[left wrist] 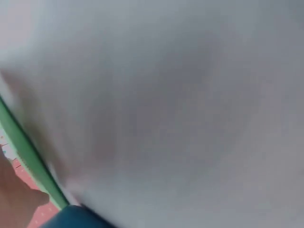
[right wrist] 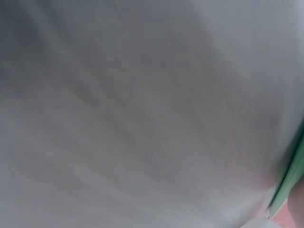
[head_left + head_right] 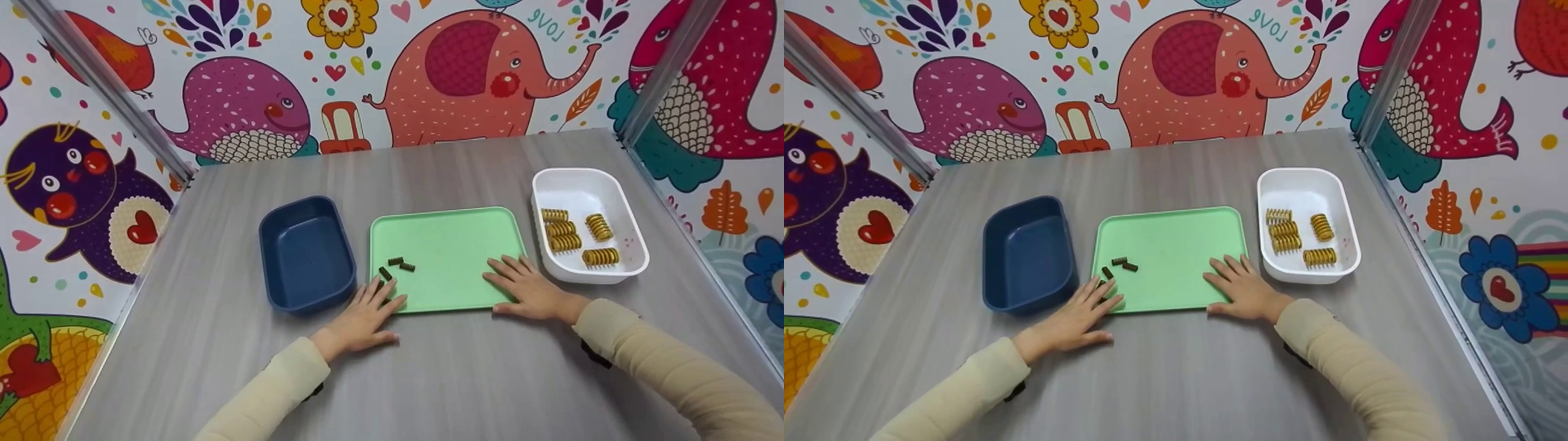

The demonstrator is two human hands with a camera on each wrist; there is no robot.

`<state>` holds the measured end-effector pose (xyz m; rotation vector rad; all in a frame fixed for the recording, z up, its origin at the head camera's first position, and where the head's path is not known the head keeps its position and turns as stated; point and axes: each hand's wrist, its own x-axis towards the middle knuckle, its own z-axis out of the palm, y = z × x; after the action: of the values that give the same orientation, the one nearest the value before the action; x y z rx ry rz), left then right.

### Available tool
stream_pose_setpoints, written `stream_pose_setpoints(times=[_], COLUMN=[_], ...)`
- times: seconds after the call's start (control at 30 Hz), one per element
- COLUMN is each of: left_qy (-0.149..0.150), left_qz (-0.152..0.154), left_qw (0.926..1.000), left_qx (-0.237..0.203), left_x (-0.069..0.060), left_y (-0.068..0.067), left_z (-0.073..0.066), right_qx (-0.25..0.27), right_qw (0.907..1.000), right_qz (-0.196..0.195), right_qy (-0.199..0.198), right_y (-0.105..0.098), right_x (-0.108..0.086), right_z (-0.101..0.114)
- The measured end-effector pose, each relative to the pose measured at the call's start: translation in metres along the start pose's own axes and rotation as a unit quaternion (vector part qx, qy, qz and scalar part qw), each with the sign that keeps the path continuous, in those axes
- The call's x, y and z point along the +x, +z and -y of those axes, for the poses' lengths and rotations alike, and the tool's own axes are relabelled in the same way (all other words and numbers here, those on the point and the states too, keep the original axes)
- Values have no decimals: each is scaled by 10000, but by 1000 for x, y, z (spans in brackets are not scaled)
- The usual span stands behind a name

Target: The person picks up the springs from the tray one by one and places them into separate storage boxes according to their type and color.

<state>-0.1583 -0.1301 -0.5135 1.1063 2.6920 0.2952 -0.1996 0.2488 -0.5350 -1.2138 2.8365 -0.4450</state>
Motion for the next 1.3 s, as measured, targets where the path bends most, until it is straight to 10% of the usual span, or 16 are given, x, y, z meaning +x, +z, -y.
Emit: stream_pose_setpoints(times=[0.47,0.83,1.3], left_qy=[-243,-241,-882], left_qz=[-324,-1414,-657], left_qw=[9988,9893,9936], left_qx=[256,272,253], left_x=[1,16,57], left_y=[-23,-57,-79], left_z=[-3,-3,10], right_qx=[-254,-171,174], right_qw=[9994,9996,9998], right_qz=[235,206,53], right_qy=[-14,81,6], right_y=[-5,-4,0], right_x=[-23,-45,-38], right_z=[7,9,8])
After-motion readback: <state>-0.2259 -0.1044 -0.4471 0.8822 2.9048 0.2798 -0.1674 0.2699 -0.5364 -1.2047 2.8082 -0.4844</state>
